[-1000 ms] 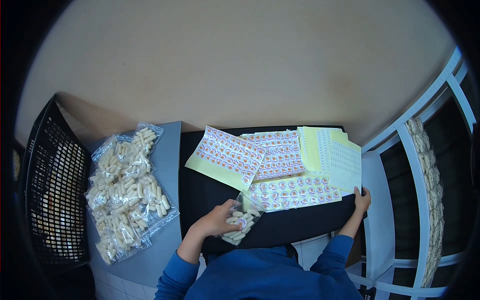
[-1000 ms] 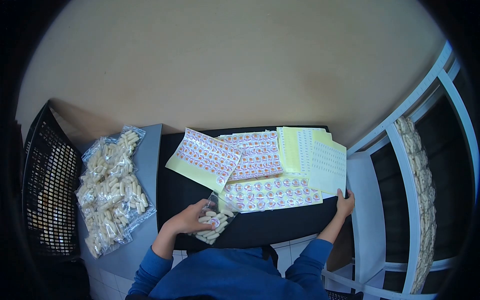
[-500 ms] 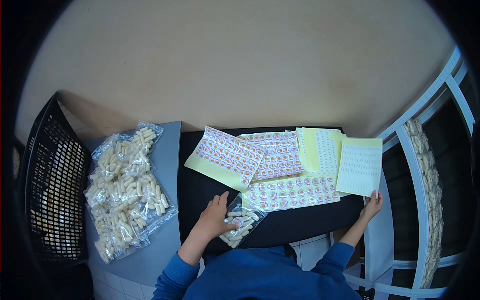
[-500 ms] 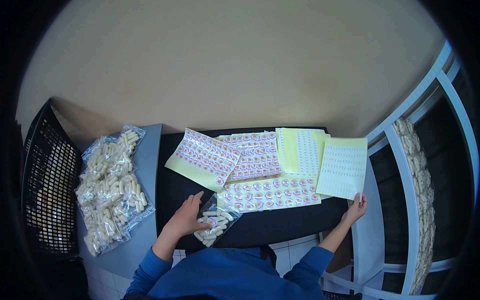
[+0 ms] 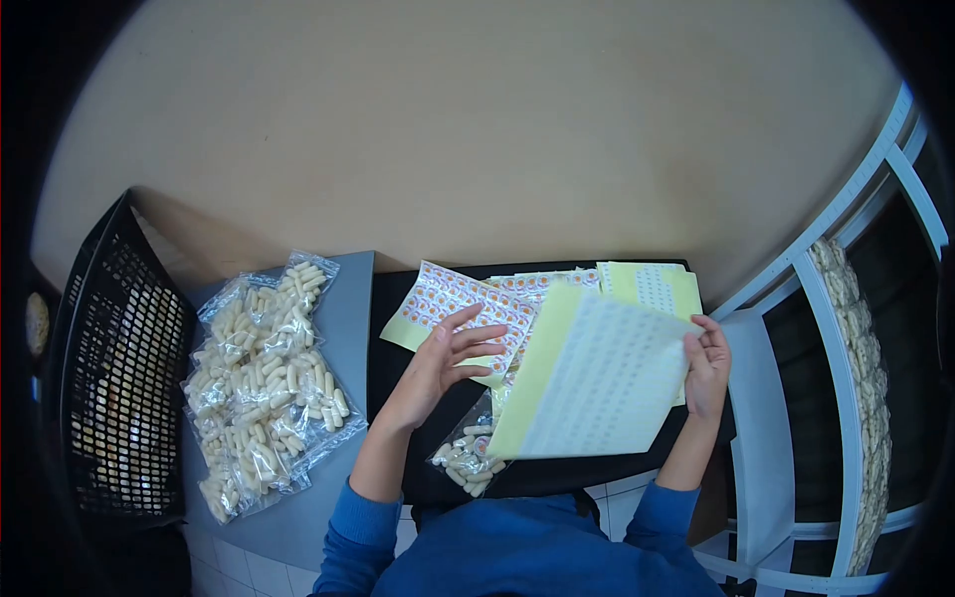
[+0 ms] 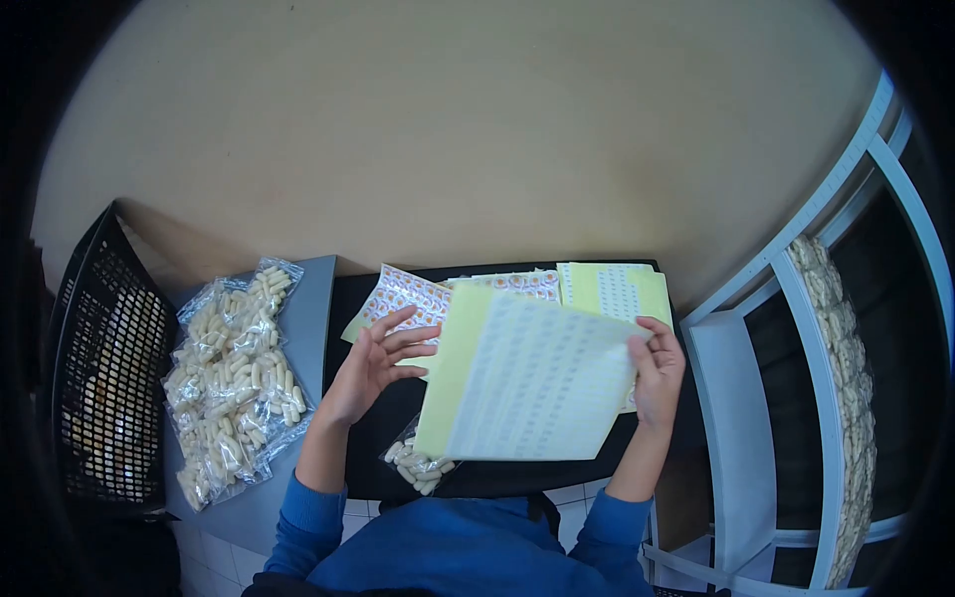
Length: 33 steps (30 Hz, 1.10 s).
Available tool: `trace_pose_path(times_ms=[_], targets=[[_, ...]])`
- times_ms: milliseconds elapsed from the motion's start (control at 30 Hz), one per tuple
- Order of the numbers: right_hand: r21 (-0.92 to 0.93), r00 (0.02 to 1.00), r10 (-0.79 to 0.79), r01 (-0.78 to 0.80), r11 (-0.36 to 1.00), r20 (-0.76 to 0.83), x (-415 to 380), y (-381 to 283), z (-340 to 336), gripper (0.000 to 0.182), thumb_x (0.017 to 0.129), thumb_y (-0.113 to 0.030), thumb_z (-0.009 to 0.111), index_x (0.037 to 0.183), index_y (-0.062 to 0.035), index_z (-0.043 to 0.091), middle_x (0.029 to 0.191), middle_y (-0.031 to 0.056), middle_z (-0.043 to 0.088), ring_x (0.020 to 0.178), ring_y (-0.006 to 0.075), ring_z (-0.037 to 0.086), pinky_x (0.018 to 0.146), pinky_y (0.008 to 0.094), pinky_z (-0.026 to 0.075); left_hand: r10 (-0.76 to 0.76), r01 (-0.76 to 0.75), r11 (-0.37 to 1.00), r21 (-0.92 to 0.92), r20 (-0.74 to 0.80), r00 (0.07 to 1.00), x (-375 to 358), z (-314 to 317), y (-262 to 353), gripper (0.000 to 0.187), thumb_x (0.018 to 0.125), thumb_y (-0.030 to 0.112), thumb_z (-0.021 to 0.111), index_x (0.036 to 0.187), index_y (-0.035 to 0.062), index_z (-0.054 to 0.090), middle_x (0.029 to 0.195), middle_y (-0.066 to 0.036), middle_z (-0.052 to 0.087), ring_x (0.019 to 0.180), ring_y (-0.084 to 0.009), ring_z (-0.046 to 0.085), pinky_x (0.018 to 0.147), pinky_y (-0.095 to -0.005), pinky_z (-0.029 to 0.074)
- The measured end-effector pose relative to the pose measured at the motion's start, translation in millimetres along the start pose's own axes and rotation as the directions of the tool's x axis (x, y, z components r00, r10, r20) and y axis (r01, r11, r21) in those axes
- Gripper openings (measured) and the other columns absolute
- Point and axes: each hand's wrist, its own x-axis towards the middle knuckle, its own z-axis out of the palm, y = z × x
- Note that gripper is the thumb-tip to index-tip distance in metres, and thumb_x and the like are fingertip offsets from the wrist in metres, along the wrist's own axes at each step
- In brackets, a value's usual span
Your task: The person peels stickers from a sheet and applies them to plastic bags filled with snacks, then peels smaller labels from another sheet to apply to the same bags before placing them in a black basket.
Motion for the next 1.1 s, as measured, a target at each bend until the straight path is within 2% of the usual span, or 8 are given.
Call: trace_pose_path(times_ms=[33, 133, 300, 367, 400, 467, 633, 1100], targets=[[0.005, 1.000, 0.013, -0.013, 1.000, 0.011, 1, -4, 17, 0.023, 0.082, -0.003, 0.055, 0.104, 0.0029, 0.051, 0.089, 0.0084, 0.060, 0.078, 0.0080, 0.055, 0.068, 0.0189, 0.043, 0.042, -0.004, 0.971, -0.238, 0.154, 0.987, 1, -1, 3, 0.056, 0.088, 0.032, 0.046, 0.130, 0.0000, 0.028, 0.115, -0.014, 0.051, 0.105, -0.0170, 0.049, 0.087, -0.0320, 0.040], [-0.088, 0.997, 0.011, -0.004, 0.996, 0.079, 2, -12, 41, 0.023, 0.081, -0.001, 0.055, 0.104, 0.0031, 0.051, 0.085, 0.0071, 0.060, 0.074, 0.0069, 0.055, 0.065, 0.0186, 0.043, 0.123, -0.090, 0.985, -0.147, 0.236, 0.964, -10, 10, 10, 0.058, 0.085, 0.035, 0.050, 0.127, 0.0000, 0.032, 0.116, -0.012, 0.050, 0.106, -0.0172, 0.048, 0.090, -0.0319, 0.039], [-0.124, 0.993, 0.000, 0.014, 0.992, 0.114, 7, -16, 63, 0.023, 0.079, 0.000, 0.057, 0.101, 0.0024, 0.053, 0.087, 0.0068, 0.060, 0.075, 0.0072, 0.054, 0.063, 0.0198, 0.042, 0.124, -0.124, 0.992, 0.029, -0.004, 0.992, -16, 20, 15, 0.025, 0.085, 0.003, 0.050, 0.109, -0.0028, 0.049, 0.101, -0.009, 0.057, 0.091, -0.0102, 0.055, 0.079, -0.0244, 0.045], [-0.498, 0.952, -0.306, 0.265, 0.826, 0.000, 7, -19, 81, 0.024, 0.074, 0.001, 0.060, 0.098, 0.0010, 0.055, 0.090, 0.0080, 0.058, 0.079, 0.0128, 0.054, 0.063, 0.0234, 0.042, 0.142, -0.141, 0.990, 0.029, -0.037, 0.989, -15, 23, 15, 0.024, 0.085, 0.003, 0.050, 0.109, -0.0029, 0.049, 0.100, -0.009, 0.058, 0.091, -0.0104, 0.055, 0.079, -0.0248, 0.045], [-0.498, 0.952, -0.306, 0.266, 0.825, 0.001, 4, -24, 89, 0.024, 0.074, 0.001, 0.060, 0.098, 0.0010, 0.055, 0.090, 0.0080, 0.058, 0.079, 0.0128, 0.054, 0.063, 0.0234, 0.042, 0.156, -0.154, 0.988, 0.030, -0.067, 0.985, -15, 24, 15, 0.024, 0.085, 0.004, 0.050, 0.108, -0.0029, 0.049, 0.099, -0.009, 0.058, 0.092, -0.0107, 0.055, 0.079, -0.0251, 0.045], [-0.765, 0.837, -0.542, 0.399, 0.505, 0.078, -6, -40, 107, 0.025, 0.069, 0.003, 0.062, 0.094, -0.0008, 0.058, 0.088, 0.0093, 0.056, 0.083, 0.0193, 0.054, 0.065, 0.0273, 0.043, 0.172, -0.169, 0.984, 0.049, -0.068, 0.983, -15, 26, 15, 0.023, 0.085, 0.004, 0.051, 0.108, -0.0029, 0.049, 0.098, -0.009, 0.058, 0.091, -0.0107, 0.055, 0.079, -0.0252, 0.044], [-0.566, 0.784, -0.557, 0.599, 0.566, 0.272, -33, -42, 161, 0.026, 0.065, 0.002, 0.068, 0.090, -0.0027, 0.064, 0.078, 0.0084, 0.055, 0.067, 0.0195, 0.055, 0.058, 0.0279, 0.045, 0.192, -0.187, 0.979, 0.078, -0.062, 0.980, -20, 32, 16, 0.023, 0.086, 0.005, 0.050, 0.107, -0.0023, 0.050, 0.099, -0.008, 0.057, 0.090, -0.0102, 0.054, 0.079, -0.0250, 0.043], [-0.380, 0.845, -0.512, 0.529, 0.759, 0.152, -48, -34, 186, 0.021, 0.066, 0.002, 0.068, 0.086, -0.0015, 0.065, 0.080, 0.0092, 0.058, 0.070, 0.0177, 0.059, 0.060, 0.0253, 0.048, 0.318, -0.331, 0.935, 0.126, 0.114, 0.941, -25, 32, 22, 0.028, 0.084, 0.001, 0.047, 0.112, -0.0006, 0.047, 0.110, -0.008, 0.049, 0.103, -0.0130, 0.047, 0.087, -0.0279, 0.038]])
